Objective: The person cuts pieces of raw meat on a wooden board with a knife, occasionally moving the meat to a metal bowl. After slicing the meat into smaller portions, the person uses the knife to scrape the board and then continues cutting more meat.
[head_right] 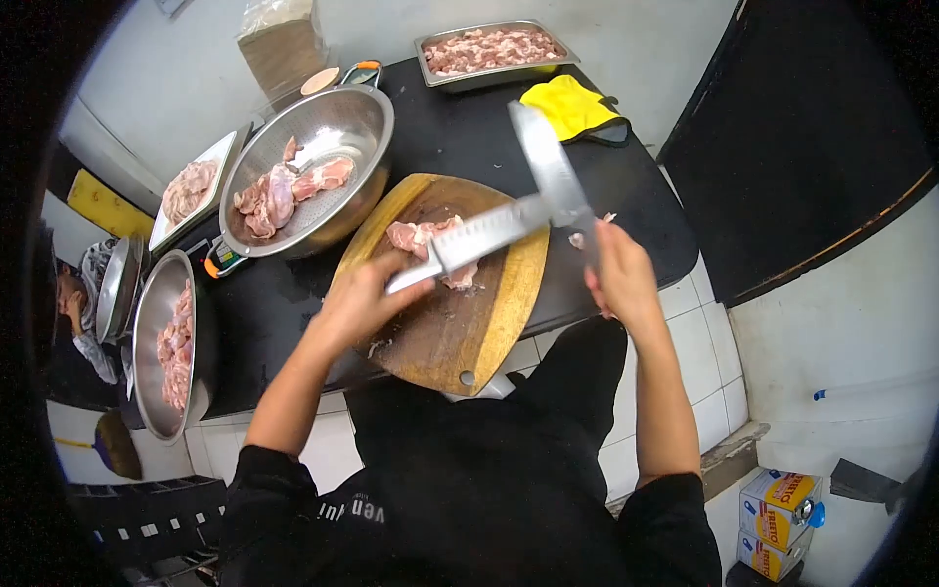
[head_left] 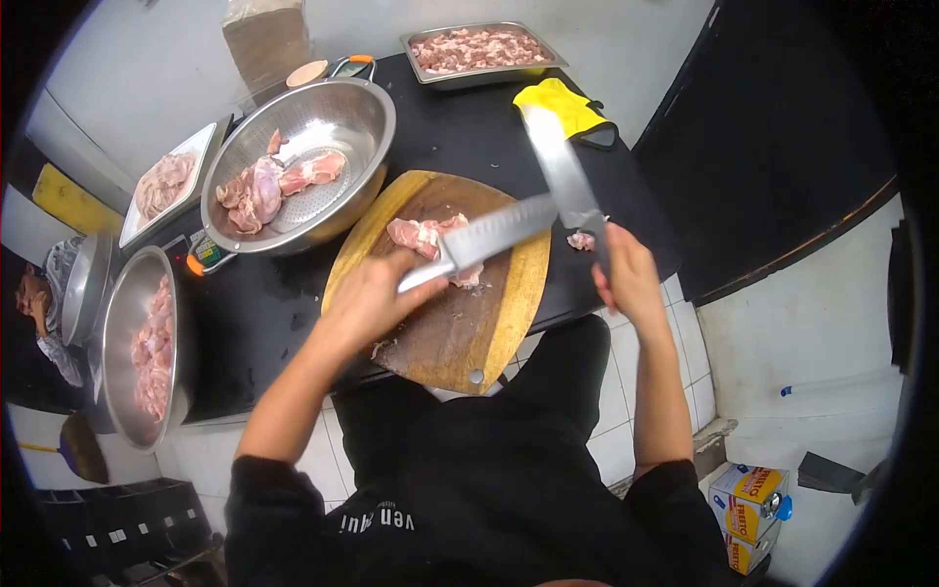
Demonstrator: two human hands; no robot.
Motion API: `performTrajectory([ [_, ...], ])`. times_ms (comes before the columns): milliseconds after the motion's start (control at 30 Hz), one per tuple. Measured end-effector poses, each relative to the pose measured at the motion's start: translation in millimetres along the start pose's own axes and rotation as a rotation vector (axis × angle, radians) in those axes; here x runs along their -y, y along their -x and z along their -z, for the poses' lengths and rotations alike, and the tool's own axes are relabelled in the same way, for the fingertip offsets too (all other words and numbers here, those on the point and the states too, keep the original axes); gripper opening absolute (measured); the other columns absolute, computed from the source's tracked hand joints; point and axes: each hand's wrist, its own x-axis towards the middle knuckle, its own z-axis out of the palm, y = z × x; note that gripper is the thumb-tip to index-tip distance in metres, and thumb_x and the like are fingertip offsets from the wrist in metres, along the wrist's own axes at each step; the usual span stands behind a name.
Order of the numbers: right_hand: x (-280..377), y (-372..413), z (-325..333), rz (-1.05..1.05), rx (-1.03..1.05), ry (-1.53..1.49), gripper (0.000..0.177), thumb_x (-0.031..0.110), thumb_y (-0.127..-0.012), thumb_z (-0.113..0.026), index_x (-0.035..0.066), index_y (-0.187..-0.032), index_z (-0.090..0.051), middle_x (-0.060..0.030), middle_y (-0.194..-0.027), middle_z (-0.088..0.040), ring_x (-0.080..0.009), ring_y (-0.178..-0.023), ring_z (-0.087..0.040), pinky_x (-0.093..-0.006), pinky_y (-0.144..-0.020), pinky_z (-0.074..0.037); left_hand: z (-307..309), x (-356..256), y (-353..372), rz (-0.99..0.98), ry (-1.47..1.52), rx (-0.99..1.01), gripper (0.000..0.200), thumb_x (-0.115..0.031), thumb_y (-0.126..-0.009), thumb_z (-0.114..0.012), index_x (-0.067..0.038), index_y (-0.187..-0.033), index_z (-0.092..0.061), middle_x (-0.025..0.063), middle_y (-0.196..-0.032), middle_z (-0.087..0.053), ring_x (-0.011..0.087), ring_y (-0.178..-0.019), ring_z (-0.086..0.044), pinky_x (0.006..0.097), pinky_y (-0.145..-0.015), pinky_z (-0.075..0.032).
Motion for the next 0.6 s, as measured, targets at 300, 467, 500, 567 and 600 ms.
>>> performTrajectory([
  [300, -42, 79, 37, 0.021, -0.143, -0.383, 0.049, 0.046, -0.114, -0.037, 0.002, -0.11, -0.059, -0.0012, -0.06, -0.052, -0.0066, -0.039, -0.044, -0.0233, -0.034, -0.035, -13, 2, -183, -0.307, -0.4, 0.031, 0.06, -0.062, -0.092, -0.066, -0.005, -0.108, -0.076, 0.0208, -0.099, -0.075, 0.0383, -0.096, -0.072, 0.0497, -0.086, -0.057],
  [467, -59, 91, 20, -0.003, -0.048, -0.351, 0.046, 0.044, -0.114, -0.039, 0.004, -0.109, -0.059, -0.0008, -0.061, -0.053, -0.0067, -0.041, -0.046, -0.0232, -0.035, -0.036, -35, 28, -237, -0.42, -0.51, 0.036, 0.054, -0.056, -0.095, -0.065, -0.005, -0.111, -0.076, 0.0177, -0.112, -0.07, 0.0372, -0.11, -0.068, 0.0503, -0.09, -0.056],
  [500, -57, 94, 17, -0.024, -0.032, -0.338, 0.045, 0.043, -0.114, -0.039, 0.004, -0.107, -0.059, -0.0007, -0.061, -0.053, -0.0069, -0.041, -0.046, -0.0233, -0.036, -0.036, -38, 31, -238, -0.394, -0.525, 0.056, 0.048, -0.049, -0.096, -0.066, -0.005, -0.113, -0.075, 0.0168, -0.114, -0.068, 0.0372, -0.113, -0.066, 0.05, -0.093, -0.056],
  [567, -60, 96, 12, -0.023, -0.011, -0.314, 0.045, 0.043, -0.114, -0.039, 0.004, -0.106, -0.059, -0.0007, -0.061, -0.054, -0.0068, -0.041, -0.046, -0.0233, -0.036, -0.036, -43, 39, -237, -0.365, -0.539, 0.077, 0.042, -0.042, -0.097, -0.067, -0.004, -0.115, -0.075, 0.0159, -0.117, -0.066, 0.0373, -0.116, -0.064, 0.0497, -0.095, -0.055],
  [600, -62, 96, 10, -0.018, 0.004, -0.294, 0.044, 0.042, -0.114, -0.039, 0.004, -0.106, -0.06, -0.0007, -0.061, -0.054, -0.0067, -0.041, -0.046, -0.0233, -0.036, -0.036, -44, 41, -232, -0.366, -0.501, 0.025, 0.037, -0.035, -0.097, -0.067, -0.005, -0.118, -0.074, 0.0161, -0.119, -0.065, 0.0373, -0.117, -0.063, 0.0493, -0.097, -0.054],
])
